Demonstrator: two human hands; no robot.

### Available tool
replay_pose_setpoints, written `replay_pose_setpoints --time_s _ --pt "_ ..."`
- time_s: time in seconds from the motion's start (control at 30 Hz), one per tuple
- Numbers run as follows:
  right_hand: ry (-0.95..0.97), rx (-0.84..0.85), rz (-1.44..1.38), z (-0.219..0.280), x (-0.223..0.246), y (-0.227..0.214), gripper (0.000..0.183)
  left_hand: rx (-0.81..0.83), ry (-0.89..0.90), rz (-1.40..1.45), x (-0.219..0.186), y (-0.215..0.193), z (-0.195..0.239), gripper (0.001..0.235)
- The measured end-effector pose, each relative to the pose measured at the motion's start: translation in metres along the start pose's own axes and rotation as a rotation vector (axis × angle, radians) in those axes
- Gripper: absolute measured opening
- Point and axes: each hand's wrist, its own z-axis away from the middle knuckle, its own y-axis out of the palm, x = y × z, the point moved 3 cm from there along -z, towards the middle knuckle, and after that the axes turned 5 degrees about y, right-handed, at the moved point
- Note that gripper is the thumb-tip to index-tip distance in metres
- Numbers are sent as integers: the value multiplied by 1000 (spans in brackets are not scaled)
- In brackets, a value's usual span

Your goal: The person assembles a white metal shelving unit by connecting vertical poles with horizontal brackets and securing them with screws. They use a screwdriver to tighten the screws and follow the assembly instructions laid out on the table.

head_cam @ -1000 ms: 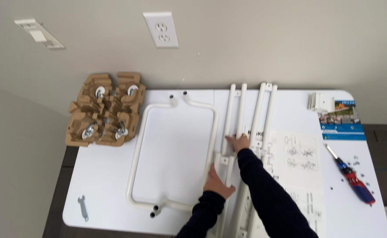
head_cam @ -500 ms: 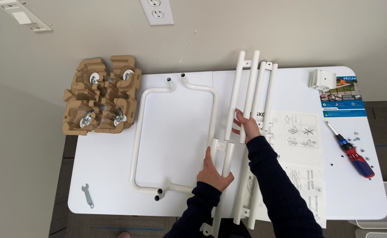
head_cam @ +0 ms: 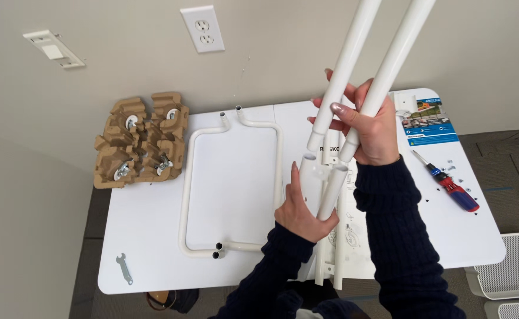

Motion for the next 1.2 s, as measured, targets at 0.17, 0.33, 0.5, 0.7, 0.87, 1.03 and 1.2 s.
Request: replay_pose_setpoints --time_s 0.17,0.33,0.5,0.7,0.87,1.03,1.2 --pt "-68 30 72 10 33 18 31 -120 121 -36 -28 -9 -16 118" --pt "-90 49 128 13 48 23 31 -185 175 -31 -37 -5 -17 115" --pt "-103 57 148 16 51 23 32 -201 177 -8 -37 -1 -15 118" --pt "-97 18 267 29 60 28 36 -135 82 -119 -29 8 -8 121" --pt "-55 15 216 38 47 37 35 -189 38 -89 -37 0 -17 122" --pt "-61 7 244 43 51 45 35 -207 34 -102 -40 -8 -17 121" --pt "-90 5 252 54 51 53 34 -293 129 -47 -41 -13 -18 118"
